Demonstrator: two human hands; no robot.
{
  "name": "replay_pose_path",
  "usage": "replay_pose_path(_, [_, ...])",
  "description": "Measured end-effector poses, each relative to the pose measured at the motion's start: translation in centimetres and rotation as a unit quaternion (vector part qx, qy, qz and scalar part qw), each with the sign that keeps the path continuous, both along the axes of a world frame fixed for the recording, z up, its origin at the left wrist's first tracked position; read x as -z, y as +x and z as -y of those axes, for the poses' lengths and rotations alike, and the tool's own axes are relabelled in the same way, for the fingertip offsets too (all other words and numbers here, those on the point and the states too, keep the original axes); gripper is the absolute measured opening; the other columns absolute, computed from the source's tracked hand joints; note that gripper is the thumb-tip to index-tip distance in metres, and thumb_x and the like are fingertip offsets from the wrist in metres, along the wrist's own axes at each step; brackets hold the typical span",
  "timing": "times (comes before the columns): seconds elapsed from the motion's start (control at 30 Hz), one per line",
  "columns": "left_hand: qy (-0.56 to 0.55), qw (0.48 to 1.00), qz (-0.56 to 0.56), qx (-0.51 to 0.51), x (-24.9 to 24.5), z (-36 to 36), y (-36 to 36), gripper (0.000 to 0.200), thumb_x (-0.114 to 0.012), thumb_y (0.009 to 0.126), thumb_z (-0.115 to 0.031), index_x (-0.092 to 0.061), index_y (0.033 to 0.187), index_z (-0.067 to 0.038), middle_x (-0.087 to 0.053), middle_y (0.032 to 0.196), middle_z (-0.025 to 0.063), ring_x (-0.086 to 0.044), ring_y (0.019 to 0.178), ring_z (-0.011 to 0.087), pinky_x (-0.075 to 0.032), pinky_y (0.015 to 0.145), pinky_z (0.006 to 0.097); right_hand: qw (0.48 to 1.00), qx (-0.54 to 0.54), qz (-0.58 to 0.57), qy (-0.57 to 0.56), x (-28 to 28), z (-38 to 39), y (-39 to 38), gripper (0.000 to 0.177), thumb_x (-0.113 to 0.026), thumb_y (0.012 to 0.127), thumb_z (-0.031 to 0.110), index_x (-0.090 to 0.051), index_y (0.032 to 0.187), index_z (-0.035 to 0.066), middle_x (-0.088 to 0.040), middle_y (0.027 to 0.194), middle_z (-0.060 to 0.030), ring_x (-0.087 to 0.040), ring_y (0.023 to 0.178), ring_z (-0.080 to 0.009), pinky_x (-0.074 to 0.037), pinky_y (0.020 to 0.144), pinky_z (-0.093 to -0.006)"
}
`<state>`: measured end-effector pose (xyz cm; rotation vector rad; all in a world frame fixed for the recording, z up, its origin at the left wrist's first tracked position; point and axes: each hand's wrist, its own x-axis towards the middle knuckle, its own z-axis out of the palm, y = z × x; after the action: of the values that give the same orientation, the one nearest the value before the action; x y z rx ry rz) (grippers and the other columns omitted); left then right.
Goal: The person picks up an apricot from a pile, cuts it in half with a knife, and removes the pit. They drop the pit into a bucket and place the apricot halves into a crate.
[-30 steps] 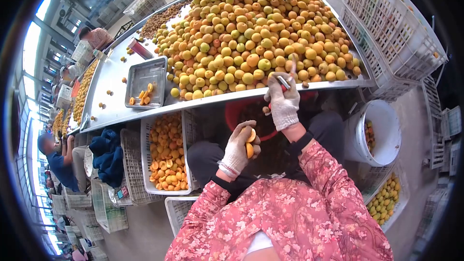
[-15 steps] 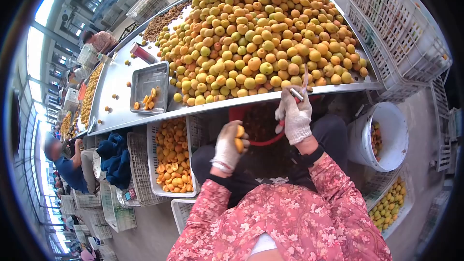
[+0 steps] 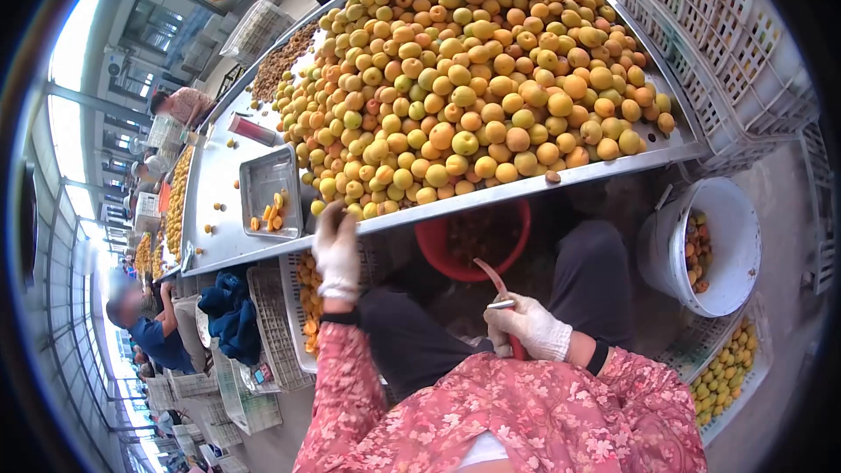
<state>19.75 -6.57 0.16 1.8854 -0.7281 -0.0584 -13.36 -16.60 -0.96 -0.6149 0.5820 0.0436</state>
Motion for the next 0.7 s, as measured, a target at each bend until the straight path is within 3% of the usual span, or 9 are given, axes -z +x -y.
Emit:
replay_pose_path(0.07, [0.057,0.997,-0.013,0.051,1.2,6.1,-1.0,0.039,-0.072,0.084,-0.016,-0.062,0.119,0.0,-0.066,0.109,0.0171,-0.065,0.098,0.027,-0.05,0.09,0.0364,0.999,-0.024,-0.046,-0.016,-0.1,0.4,-0.3,0.017,-0.063,0.094,0.022,-0.054,0.095,0.006,-0.058,0.069,-0.0042,-0.056,0.056,-0.0136,-0.048,0.053,-0.0287])
replay_pose_path(0.13, [0.181,0.968,0.15,0.085,0.1,11.3,-2.6,0.047,-0.075,0.081,-0.021,-0.061,0.122,-0.003,-0.066,0.109,0.0167,-0.064,0.099,0.0268,-0.051,0.09,0.0364,0.997,-0.034,-0.034,-0.063,0.7,1.0,-1.3,0.02,-0.061,0.096,0.025,-0.055,0.096,0.006,-0.06,0.071,-0.0048,-0.057,0.057,-0.0133,-0.048,0.054,-0.0283])
replay_pose_path(0.2, [0.248,0.941,0.2,0.115,1.0,14.6,-2.4,0.058,-0.078,0.076,-0.027,-0.058,0.126,-0.004,-0.065,0.109,0.0199,-0.064,0.1,0.0333,-0.051,0.089,0.041,0.994,-0.026,-0.039,-0.096,1.0,1.6,-2.1,0.022,-0.061,0.097,0.027,-0.055,0.096,0.006,-0.061,0.072,-0.005,-0.057,0.058,-0.0125,-0.047,0.054,-0.0277])
replay_pose_path(0.23, [0.215,0.927,0.273,0.141,1.3,15.7,-2.0,0.063,-0.077,0.077,-0.031,-0.055,0.129,-0.004,-0.065,0.107,0.0187,-0.063,0.099,0.0347,-0.051,0.086,0.0431,0.993,-0.013,-0.057,-0.105,0.9,1.9,-2.3,0.02,-0.059,0.097,0.025,-0.054,0.097,0.006,-0.058,0.07,-0.0035,-0.054,0.056,-0.0113,-0.045,0.052,-0.0265])
replay_pose_path(0.33, [0.306,0.892,0.275,0.188,1.5,17.4,-0.6,0.063,-0.075,0.078,-0.033,-0.054,0.132,-0.009,-0.065,0.106,0.0172,-0.063,0.096,0.0371,-0.051,0.085,0.0445,0.993,0.045,-0.101,-0.037,0.2,3.2,-2.8,0.016,-0.057,0.098,0.023,-0.053,0.096,0.008,-0.053,0.068,-0.0015,-0.05,0.054,-0.0097,-0.041,0.047,-0.025])
replay_pose_path(0.47, [0.296,0.861,0.324,0.26,1.8,18.1,1.3,0.057,-0.07,0.076,-0.024,-0.055,0.129,-0.012,-0.065,0.102,0.0167,-0.063,0.097,0.0344,-0.051,0.083,0.0449,0.979,0.123,-0.131,-0.096,0.1,4.1,-1.6,0.015,-0.055,0.095,0.022,-0.05,0.089,0.009,-0.048,0.063,-0.0019,-0.042,0.048,-0.0099,-0.034,0.043,-0.0251])
replay_pose_path(0.5, [0.269,0.872,0.318,0.258,1.9,18.1,1.4,0.056,-0.068,0.073,-0.017,-0.056,0.128,-0.012,-0.066,0.101,0.0166,-0.063,0.097,0.0352,-0.051,0.084,0.0454,0.978,0.122,-0.13,-0.109,0.1,4.2,-1.3,0.015,-0.054,0.096,0.022,-0.05,0.09,0.009,-0.048,0.062,-0.002,-0.042,0.047,-0.0101,-0.034,0.043,-0.0252])
replay_pose_path(0.63, [0.219,0.903,0.266,0.256,1.4,17.0,0.6,0.056,-0.071,0.073,-0.019,-0.057,0.127,-0.011,-0.066,0.106,0.0189,-0.063,0.097,0.0392,-0.051,0.087,0.0447,0.981,0.131,-0.064,-0.126,0.4,4.3,-1.5,0.013,-0.052,0.1,0.02,-0.053,0.097,0.007,-0.051,0.067,-0.0006,-0.047,0.051,-0.0083,-0.038,0.045,-0.0234])
replay_pose_path(0.7, [0.054,0.959,0.077,0.267,1.3,15.3,-0.9,0.057,-0.07,0.073,-0.005,-0.054,0.128,-0.008,-0.062,0.115,0.0139,-0.061,0.106,0.0292,-0.051,0.091,0.0386,0.966,0.172,-0.048,-0.188,-0.2,4.2,-1.4,0.012,-0.05,0.101,0.017,-0.053,0.098,0.006,-0.052,0.066,-0.0006,-0.048,0.051,-0.0082,-0.039,0.045,-0.023])
